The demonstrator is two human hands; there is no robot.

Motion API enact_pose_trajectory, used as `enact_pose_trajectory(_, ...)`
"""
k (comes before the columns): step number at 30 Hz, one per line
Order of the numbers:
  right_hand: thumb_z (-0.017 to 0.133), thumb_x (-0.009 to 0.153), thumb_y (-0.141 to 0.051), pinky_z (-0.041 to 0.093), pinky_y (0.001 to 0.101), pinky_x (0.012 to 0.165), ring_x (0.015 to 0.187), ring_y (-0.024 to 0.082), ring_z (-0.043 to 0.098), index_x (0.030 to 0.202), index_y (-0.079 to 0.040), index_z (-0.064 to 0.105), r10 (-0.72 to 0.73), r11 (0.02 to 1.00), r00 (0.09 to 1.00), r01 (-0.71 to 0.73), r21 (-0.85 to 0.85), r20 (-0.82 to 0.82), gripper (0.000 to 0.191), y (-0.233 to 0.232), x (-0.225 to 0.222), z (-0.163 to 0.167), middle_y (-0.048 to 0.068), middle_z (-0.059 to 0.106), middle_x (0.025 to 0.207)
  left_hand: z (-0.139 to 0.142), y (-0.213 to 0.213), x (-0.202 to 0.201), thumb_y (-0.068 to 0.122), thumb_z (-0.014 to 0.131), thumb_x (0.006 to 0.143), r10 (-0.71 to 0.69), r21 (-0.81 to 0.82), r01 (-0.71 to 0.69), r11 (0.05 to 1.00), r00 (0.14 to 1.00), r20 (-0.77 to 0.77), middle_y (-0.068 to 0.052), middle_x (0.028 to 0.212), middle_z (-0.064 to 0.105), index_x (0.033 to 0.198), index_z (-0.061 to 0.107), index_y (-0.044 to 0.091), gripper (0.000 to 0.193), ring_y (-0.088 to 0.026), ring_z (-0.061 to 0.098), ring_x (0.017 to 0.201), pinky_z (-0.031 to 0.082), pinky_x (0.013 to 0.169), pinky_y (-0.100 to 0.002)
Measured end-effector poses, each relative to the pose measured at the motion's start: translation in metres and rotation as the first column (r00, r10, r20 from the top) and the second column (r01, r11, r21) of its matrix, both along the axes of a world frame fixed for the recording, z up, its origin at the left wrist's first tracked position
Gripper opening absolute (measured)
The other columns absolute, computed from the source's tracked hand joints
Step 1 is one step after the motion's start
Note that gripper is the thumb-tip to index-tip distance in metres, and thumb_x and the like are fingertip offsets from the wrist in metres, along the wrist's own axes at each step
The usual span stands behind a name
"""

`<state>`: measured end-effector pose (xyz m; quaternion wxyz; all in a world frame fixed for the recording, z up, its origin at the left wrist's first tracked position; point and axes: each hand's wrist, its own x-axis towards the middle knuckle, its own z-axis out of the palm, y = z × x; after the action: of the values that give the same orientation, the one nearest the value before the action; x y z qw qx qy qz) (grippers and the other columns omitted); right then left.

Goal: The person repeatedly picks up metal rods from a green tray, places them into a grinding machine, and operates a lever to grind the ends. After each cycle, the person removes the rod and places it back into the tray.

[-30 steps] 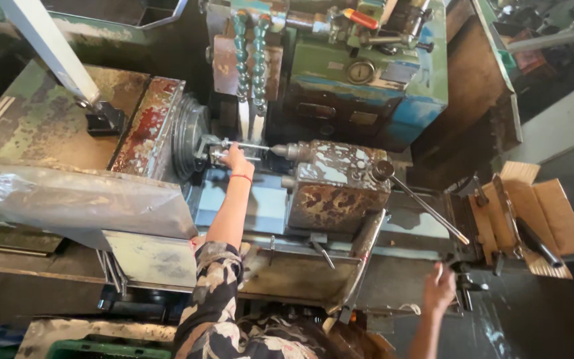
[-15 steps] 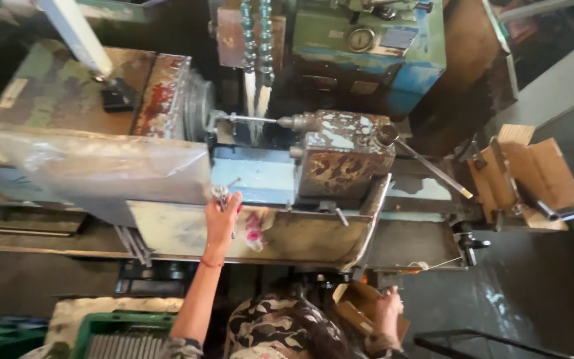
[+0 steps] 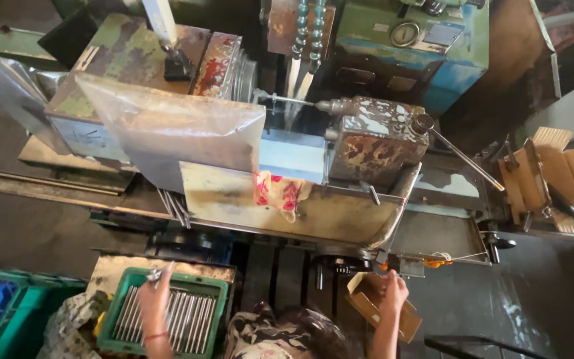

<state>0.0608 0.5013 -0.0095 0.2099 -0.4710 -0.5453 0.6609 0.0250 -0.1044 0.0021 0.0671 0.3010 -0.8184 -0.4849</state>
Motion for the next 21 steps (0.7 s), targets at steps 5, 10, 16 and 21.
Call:
enact_pose_trajectory(5, 0.072, 0.095, -0.033, 0.034, 0.0208, 0.046, 0.054, 0.004, 0.047, 0.099, -0.009, 0.069, 0.276, 0.961, 0.960, -0.275, 0.031, -0.041, 0.025, -0.019, -0.002, 0.006, 0.002, 0.067, 0.079, 0.001, -0.024, 0.055, 0.079, 0.061, 0.084, 0.253, -0.583, 0.139, 0.800, 0.803, 0.539, -0.020, 0.100, 0.077, 0.113, 0.072, 0.008, 0.078, -0.042, 0.075, 0.094, 0.058, 0.075, -0.054)
enact_pose_trajectory(10, 0.069, 0.097, -0.035, 0.037, 0.0201, 0.052, 0.060, 0.003, 0.050, 0.098, -0.005, 0.070, 0.672, 0.737, 0.736, -0.655, 0.163, -0.083, 0.030, -0.055, -0.013, 0.001, 0.000, 0.066, 0.075, -0.005, 0.077, 0.017, 0.051, 0.075, 0.093, 0.167, -0.110, -0.210, 0.971, 0.936, -0.311, -0.016, 0.097, 0.075, 0.112, 0.069, 0.004, 0.051, -0.028, 0.072, 0.085, 0.054, 0.075, -0.040)
enact_pose_trajectory(16, 0.051, 0.108, -0.035, 0.026, 0.0223, 0.046, 0.051, 0.004, 0.034, 0.094, -0.004, 0.063, 0.769, 0.580, 0.542, -0.814, 0.015, -0.340, 0.037, -0.107, 0.001, 0.007, -0.007, 0.040, 0.063, -0.004, 0.261, -0.021, 0.025, 0.077, 0.092, -0.136, 0.431, 0.403, 0.808, 0.838, -0.528, 0.006, 0.081, 0.075, 0.089, 0.076, 0.005, 0.020, -0.002, 0.064, 0.072, 0.051, 0.064, -0.023)
enact_pose_trajectory(21, 0.049, 0.110, -0.034, 0.023, 0.0236, 0.041, 0.046, 0.003, 0.028, 0.093, -0.004, 0.057, 0.607, 0.689, 0.613, -0.723, -0.050, -0.506, 0.035, -0.096, 0.027, 0.040, -0.008, 0.032, 0.061, 0.015, 0.375, 0.003, 0.022, 0.082, 0.091, -0.270, 0.503, 0.509, 0.698, 0.838, -0.474, 0.010, 0.060, 0.048, 0.059, 0.053, 0.009, 0.045, -0.002, 0.040, 0.057, 0.032, 0.049, -0.028)
